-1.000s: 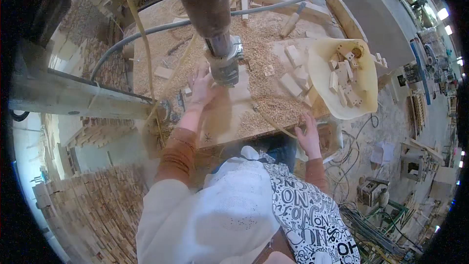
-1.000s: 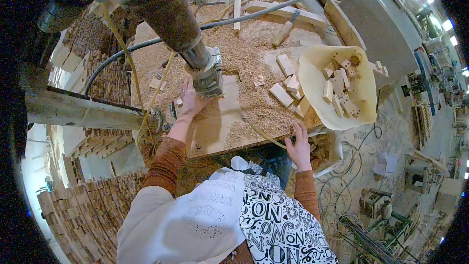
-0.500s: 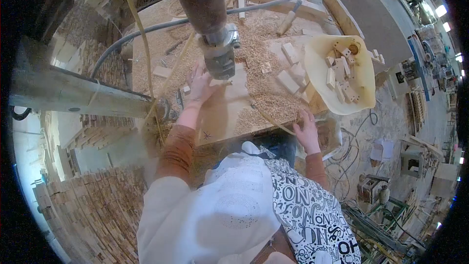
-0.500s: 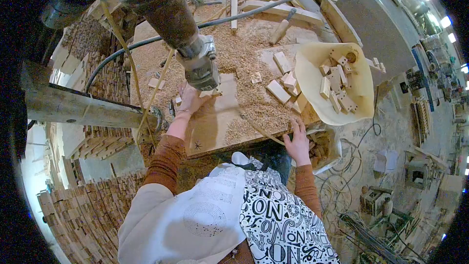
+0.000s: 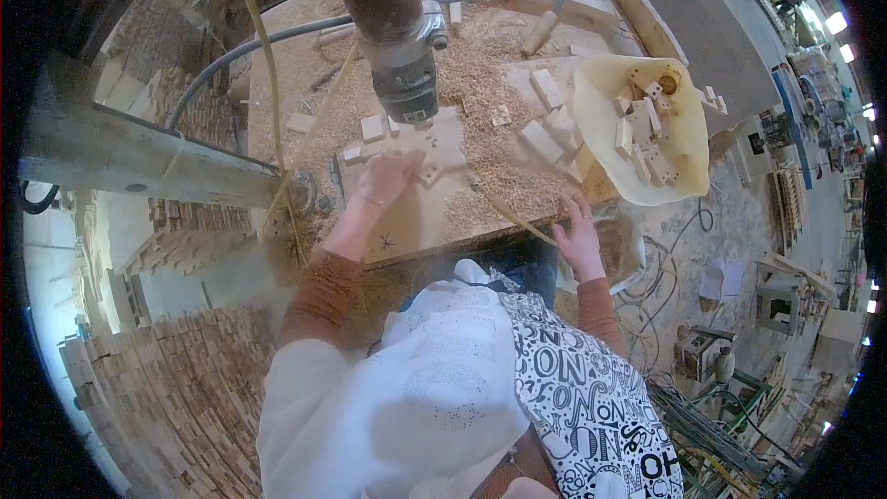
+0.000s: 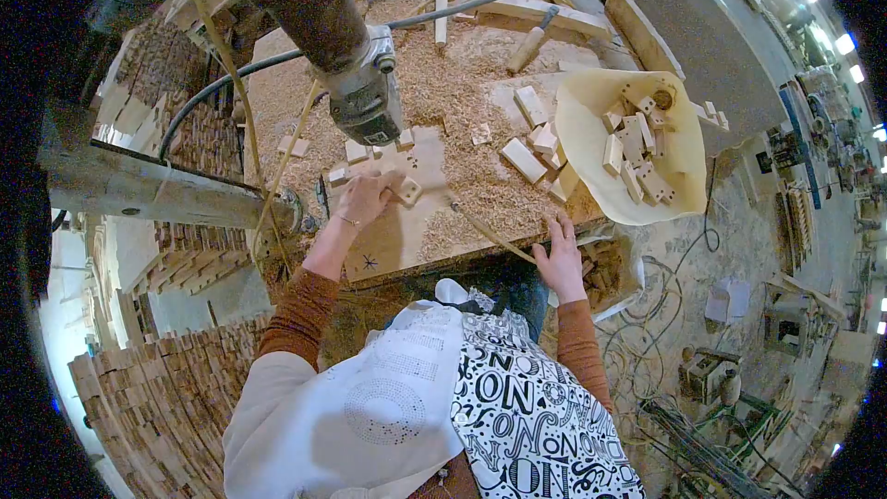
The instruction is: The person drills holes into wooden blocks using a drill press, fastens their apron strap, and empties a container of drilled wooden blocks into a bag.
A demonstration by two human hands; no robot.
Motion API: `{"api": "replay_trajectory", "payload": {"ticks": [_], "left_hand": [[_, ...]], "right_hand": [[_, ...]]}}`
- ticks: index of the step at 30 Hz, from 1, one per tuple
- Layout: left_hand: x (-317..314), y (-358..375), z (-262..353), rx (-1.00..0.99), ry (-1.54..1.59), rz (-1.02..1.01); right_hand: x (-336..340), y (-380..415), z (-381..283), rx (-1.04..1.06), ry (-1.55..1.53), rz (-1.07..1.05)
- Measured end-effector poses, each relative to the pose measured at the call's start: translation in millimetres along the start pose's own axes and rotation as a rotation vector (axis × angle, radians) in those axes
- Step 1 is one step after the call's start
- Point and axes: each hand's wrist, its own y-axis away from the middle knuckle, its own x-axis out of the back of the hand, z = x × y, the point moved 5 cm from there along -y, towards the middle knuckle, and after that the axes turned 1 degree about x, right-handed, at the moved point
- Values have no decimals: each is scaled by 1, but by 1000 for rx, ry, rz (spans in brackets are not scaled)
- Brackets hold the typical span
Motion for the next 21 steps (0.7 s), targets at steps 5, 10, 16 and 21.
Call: {"api": "replay_trajectory", "payload": {"ticks": [5,10,16,21], "left_hand": [[1,9,13,-4,150,79],[-16,13,1,-42,45,185],[-13,20,-12,45,99,267],[-12,23,-12,61,83,331]], "right_hand": [[1,-1,4,-1,-20,-39],[5,1,0,39,-8,-66],[0,-2,6,64,42,-128],[0,-2,8,90,107,-111]]}}
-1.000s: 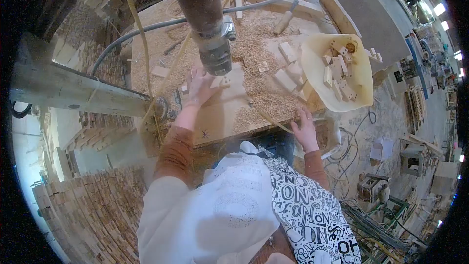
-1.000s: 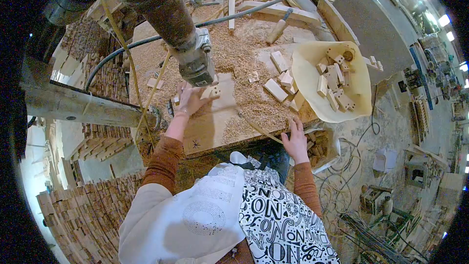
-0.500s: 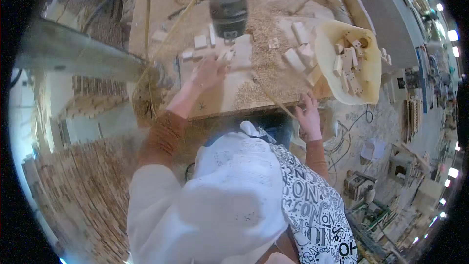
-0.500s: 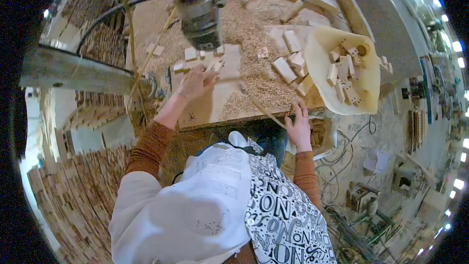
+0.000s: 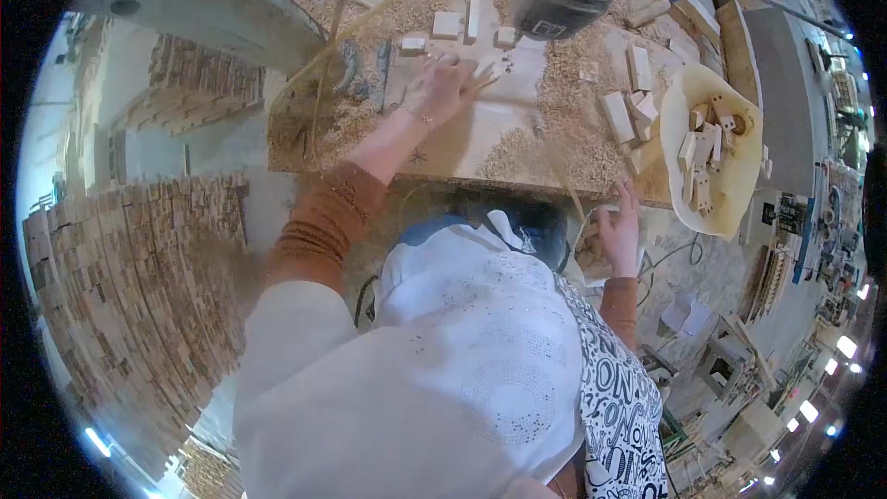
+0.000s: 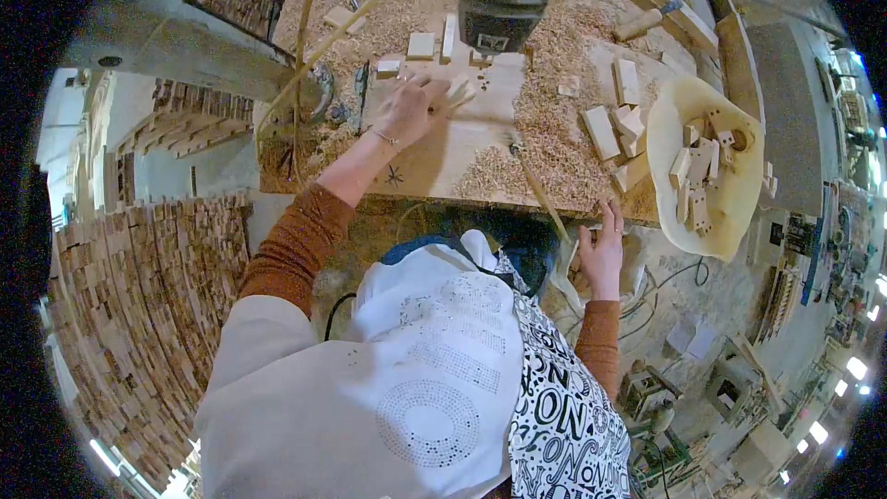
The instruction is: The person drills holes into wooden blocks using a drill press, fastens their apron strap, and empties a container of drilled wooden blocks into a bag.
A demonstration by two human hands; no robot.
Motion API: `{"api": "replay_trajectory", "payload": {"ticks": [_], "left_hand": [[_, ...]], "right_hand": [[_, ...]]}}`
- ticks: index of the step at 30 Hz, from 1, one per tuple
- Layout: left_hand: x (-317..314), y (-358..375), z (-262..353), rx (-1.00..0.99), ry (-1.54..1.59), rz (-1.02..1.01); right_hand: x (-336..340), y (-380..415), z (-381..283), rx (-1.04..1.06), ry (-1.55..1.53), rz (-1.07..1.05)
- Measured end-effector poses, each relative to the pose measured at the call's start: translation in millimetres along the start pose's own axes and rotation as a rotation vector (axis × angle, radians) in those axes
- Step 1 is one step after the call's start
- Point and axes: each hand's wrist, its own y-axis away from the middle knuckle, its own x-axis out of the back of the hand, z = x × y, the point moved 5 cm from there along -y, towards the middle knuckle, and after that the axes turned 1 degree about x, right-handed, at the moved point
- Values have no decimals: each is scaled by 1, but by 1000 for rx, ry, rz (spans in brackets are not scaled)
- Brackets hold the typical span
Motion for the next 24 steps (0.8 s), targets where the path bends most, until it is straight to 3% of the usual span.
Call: {"api": "replay_trajectory", "payload": {"ticks": [2,8,10,15,17,24], "left_hand": [[-3,-5,3,18,73,-28],[0,-27,8,-209,-69,139],[7,-39,7,-125,-80,12],[21,-55,3,-139,-128,12],[23,-61,-6,-60,-126,-52],[30,-69,-19,-123,-91,-62]], "right_hand": [[-1,1,2,-8,-2,11],[5,0,-9,-75,-18,38],[4,0,-11,-60,-30,42],[1,0,-5,-96,-113,46],[4,0,-9,-80,-93,51],[0,-1,-6,-152,-152,39]]}}
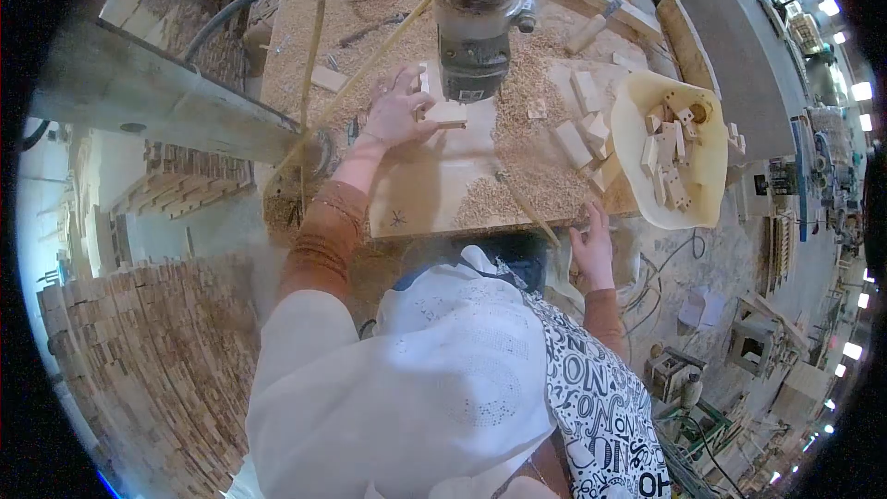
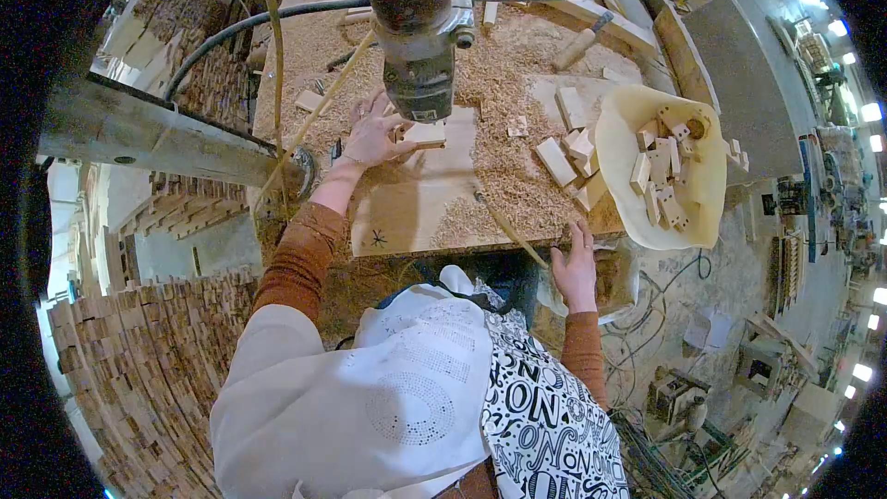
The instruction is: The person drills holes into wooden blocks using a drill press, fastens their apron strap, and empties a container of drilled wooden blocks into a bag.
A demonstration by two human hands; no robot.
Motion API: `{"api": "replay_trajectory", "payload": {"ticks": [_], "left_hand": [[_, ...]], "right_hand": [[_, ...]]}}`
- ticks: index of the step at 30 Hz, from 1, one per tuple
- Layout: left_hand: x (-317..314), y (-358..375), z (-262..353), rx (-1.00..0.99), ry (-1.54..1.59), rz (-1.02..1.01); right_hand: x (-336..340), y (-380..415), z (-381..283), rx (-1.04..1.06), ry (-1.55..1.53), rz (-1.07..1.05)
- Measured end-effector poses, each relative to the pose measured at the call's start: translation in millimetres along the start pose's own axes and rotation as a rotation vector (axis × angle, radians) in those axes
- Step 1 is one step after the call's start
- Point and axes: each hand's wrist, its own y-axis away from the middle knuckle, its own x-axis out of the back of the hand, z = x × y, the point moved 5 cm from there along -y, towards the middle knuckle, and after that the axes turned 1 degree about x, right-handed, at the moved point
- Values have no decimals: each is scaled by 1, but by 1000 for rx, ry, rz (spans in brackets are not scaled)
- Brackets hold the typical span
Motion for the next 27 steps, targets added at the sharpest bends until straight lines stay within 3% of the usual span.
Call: {"api": "replay_trajectory", "payload": {"ticks": [3,5,8,27], "left_hand": [[-3,2,-1,-46,42,59],[-4,6,-3,-35,126,138],[-4,6,-5,-29,115,131],[-16,7,-12,-67,96,195]], "right_hand": [[3,1,-8,61,70,37],[3,1,-9,-35,-34,-15],[3,0,-5,52,34,35],[5,3,-8,68,10,67]]}}
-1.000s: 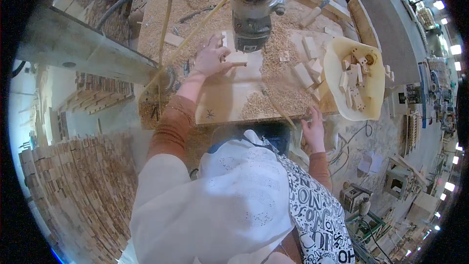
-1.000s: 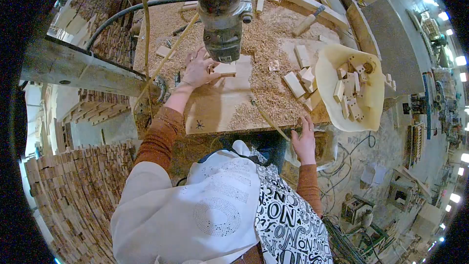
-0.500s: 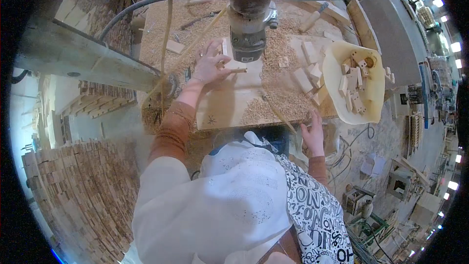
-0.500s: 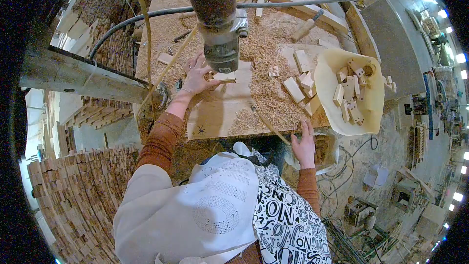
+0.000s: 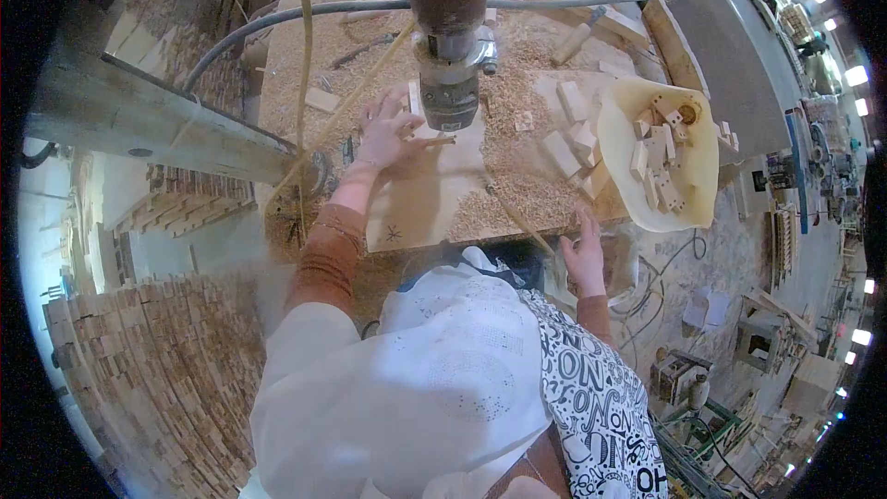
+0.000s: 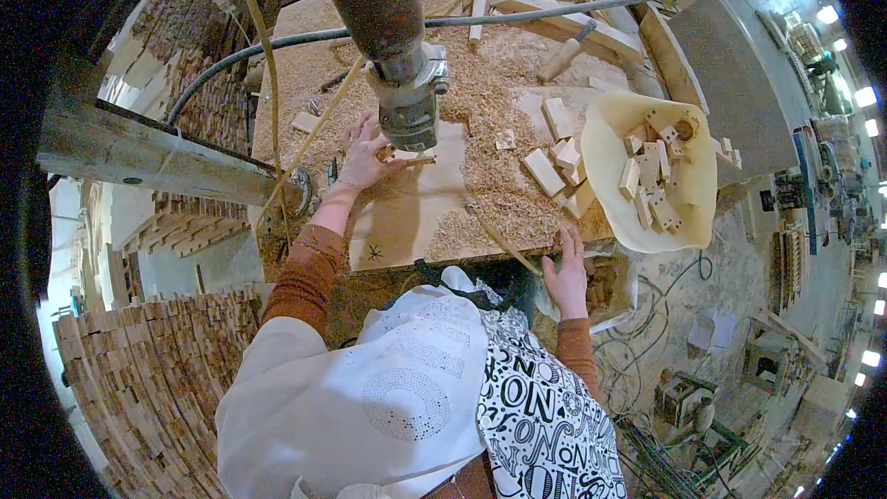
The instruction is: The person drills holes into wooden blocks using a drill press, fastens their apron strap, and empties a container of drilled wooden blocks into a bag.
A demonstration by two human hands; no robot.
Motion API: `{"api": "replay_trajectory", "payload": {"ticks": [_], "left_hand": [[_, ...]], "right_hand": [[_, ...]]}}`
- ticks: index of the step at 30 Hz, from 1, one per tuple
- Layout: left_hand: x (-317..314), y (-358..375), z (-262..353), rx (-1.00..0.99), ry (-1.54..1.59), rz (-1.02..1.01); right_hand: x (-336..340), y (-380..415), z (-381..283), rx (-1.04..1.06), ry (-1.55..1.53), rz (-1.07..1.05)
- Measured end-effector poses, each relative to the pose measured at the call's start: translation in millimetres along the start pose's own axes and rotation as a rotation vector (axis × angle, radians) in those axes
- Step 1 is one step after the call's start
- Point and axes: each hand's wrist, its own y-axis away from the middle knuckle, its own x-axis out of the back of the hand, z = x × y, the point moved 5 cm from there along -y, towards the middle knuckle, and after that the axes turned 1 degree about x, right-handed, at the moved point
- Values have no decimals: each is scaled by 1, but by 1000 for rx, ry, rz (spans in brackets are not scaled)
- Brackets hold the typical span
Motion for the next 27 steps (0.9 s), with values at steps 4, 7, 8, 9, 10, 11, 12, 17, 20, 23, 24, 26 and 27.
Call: {"api": "replay_trajectory", "payload": {"ticks": [4,7,8,9,10,11,12,17,20,23,24,26,27], "left_hand": [[3,1,6,66,-18,-27],[5,0,6,60,-1,-17],[5,0,6,49,12,-17],[6,0,6,49,12,-14],[6,0,7,54,0,-19],[7,1,7,59,-12,-24],[7,1,8,59,-12,-22],[7,3,8,71,-38,-28],[7,3,9,83,-48,-36],[6,3,10,77,-71,-16],[7,3,11,77,-72,-16],[9,4,13,84,-50,-20],[8,4,11,84,-50,-21]], "right_hand": [[-2,0,5,2,33,-8],[-2,0,5,17,32,-7],[-1,0,5,19,32,-7],[-2,1,6,21,33,-6],[-3,0,7,37,32,-7],[-3,0,8,52,30,-8],[-1,0,5,54,31,-7],[0,1,5,37,24,-29],[0,1,5,34,25,-30],[0,1,4,-14,16,-49],[0,1,4,-14,15,-49],[0,2,4,1,16,-34],[0,2,3,0,16,-35]]}}
